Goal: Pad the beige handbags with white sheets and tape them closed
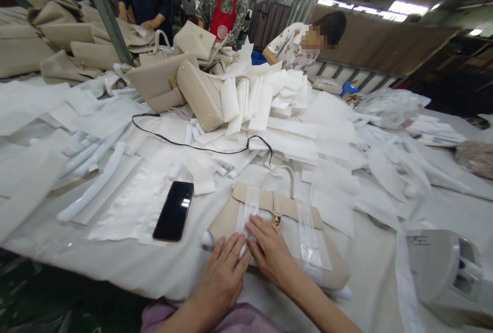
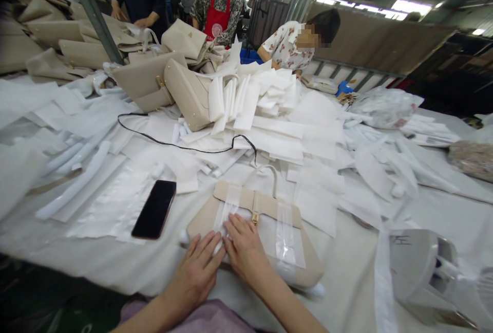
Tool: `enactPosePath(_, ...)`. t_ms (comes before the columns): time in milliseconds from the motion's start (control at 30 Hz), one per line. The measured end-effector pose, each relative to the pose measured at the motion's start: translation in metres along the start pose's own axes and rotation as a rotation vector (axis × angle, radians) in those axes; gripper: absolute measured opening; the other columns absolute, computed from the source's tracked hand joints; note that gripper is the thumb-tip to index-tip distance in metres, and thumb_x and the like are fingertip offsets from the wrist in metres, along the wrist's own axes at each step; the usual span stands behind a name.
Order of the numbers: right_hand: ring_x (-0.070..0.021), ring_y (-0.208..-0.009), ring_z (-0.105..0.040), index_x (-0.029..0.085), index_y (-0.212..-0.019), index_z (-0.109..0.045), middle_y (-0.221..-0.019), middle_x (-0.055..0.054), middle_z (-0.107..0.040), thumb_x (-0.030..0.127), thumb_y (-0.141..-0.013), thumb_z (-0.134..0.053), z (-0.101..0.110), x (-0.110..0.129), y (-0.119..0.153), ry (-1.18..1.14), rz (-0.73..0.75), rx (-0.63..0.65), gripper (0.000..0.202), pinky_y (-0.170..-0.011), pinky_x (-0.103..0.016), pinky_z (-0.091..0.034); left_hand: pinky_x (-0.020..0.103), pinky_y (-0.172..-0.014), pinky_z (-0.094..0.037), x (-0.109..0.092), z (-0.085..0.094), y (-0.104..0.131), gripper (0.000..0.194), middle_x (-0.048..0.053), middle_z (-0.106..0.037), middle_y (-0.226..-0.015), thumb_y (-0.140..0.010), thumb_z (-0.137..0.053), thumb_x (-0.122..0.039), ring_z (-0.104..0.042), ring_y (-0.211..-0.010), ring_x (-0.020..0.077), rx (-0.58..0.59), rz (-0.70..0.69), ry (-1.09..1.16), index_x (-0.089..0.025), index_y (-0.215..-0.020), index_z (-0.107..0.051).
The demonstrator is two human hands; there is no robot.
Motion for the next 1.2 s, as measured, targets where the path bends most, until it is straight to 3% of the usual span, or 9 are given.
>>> enactPosePath(200,-0.0261,-0.132,-0.039,0.016,-0.133,-0.048,-0.143,-0.01,-0.043,0.022,-0.089,-0.047,-0.013,0.001,0.006,0.06,-0.06,0.149,0.045,-0.105,-0.047,-0.039,0.049,-0.109,-0.033,0.034,0.017,-0.003,0.046,0.01,-0.052,-0.135,-0.087,-0.044,-0.009,-0.037,-0.133,0.0238,-0.216,0.175,0.165,-0.018,-0.132,-0.045)
enactPosePath(367,-0.0271,-0.133,-0.037,0.016,-0.136,-0.045,-0.144,-0.011,-0.041,0.024,-0.088,-0.051,-0.011,0.002,0.01,0.046,-0.075,0.14,0.05,-0.106,-0.049,-0.038,0.047,-0.099,-0.044,0.066,-0.001,-0.015,0.057,0.015,-0.049,-0.136,-0.092,-0.048,-0.034,-0.047,-0.124,0.0268,-0.115,0.425,0.236,-0.015,-0.142,-0.029)
enactPosePath(500,-0.0271,-0.133,-0.037,0.014,-0.137,-0.042,-0.144,-0.015,-0.041,0.025,-0.084,-0.057,-0.002,0.004,0.019,-0.036,-0.052,0.057,0.057,-0.107,-0.048,-0.038,0.049,-0.097,-0.044,0.072,-0.015,-0.017,0.058,0.014,-0.053,-0.131,-0.092,-0.044,-0.041,-0.052,-0.117,0.0277,-0.069,0.471,0.296,-0.017,-0.143,-0.028)
enactPosePath(600,-0.0241,-0.131,-0.04,0.016,-0.136,-0.044,-0.14,-0.014,-0.045,0.021,-0.087,-0.052,0.021,-0.007,0.036,-0.101,-0.074,-0.145,0.05,-0.105,-0.044,-0.041,0.05,-0.096,-0.045,0.075,-0.021,-0.016,0.06,0.014,-0.053,-0.131,-0.092,-0.043,-0.044,-0.053,-0.116,0.0283,-0.046,0.485,0.332,-0.019,-0.144,-0.026)
enactPosePath(700,-0.0217,-0.125,-0.048,0.02,-0.132,-0.048,-0.133,-0.011,-0.053,0.02,-0.091,-0.045,0.057,-0.044,0.071,-0.115,-0.285,-0.439,0.041,-0.103,-0.042,-0.043,0.051,-0.097,-0.044,0.077,-0.026,-0.015,0.061,0.015,-0.051,-0.132,-0.092,-0.04,-0.046,-0.051,-0.118,0.0299,0.007,0.495,0.352,-0.018,-0.145,-0.024)
enactPosePath(767,-0.0238,-0.119,-0.052,0.021,-0.128,-0.052,-0.129,-0.01,-0.056,0.028,-0.092,-0.045,0.076,-0.082,0.109,-0.149,-0.584,-0.593,0.037,-0.1,-0.045,-0.045,0.052,-0.098,-0.043,0.079,-0.028,-0.014,0.063,0.015,-0.05,-0.133,-0.092,-0.039,-0.047,-0.05,-0.12,0.031,0.03,0.504,0.36,-0.017,-0.145,-0.024)
enactPosePath(900,-0.0294,-0.112,-0.057,0.014,-0.126,-0.053,-0.126,-0.016,-0.058,0.051,-0.088,-0.045,0.074,-0.141,0.188,-0.446,-1.168,-0.656,0.053,-0.092,-0.048,-0.049,0.053,-0.101,-0.041,0.083,-0.031,-0.014,0.067,0.016,-0.05,-0.132,-0.089,-0.04,-0.053,-0.049,-0.122,0.0331,0.071,0.545,0.367,-0.015,-0.143,-0.028)
enactPosePath(1033,-0.0275,-0.101,-0.064,0.01,-0.114,-0.062,-0.107,-0.016,-0.068,0.061,-0.086,-0.041,0.042,-0.148,0.215,-0.668,-1.21,-0.565,0.061,-0.089,-0.043,-0.051,0.05,-0.103,-0.039,0.087,-0.029,-0.014,0.068,0.018,-0.052,-0.13,-0.087,-0.039,-0.057,-0.05,-0.121,0.0331,0.127,0.649,0.382,-0.01,-0.136,-0.038)
enactPosePath(1200,-0.0274,-0.12,-0.053,0.01,-0.112,-0.063,-0.119,-0.016,-0.063,0.067,-0.084,-0.039,0.013,-0.138,0.213,-0.693,-1.197,-0.615,0.067,-0.108,-0.044,-0.035,0.048,-0.098,-0.044,0.083,-0.019,-0.018,0.064,0.017,-0.06,-0.121,-0.086,-0.037,-0.061,-0.057,-0.114,0.032,0.164,0.749,0.387,-0.012,-0.126,-0.047)
Point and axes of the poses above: each hand's wrist, its own y-axis away from the middle knuckle, its own z-axis out of the back of the hand, x = y × z, the point moved 5 cm from there along -y, towards the middle knuckle
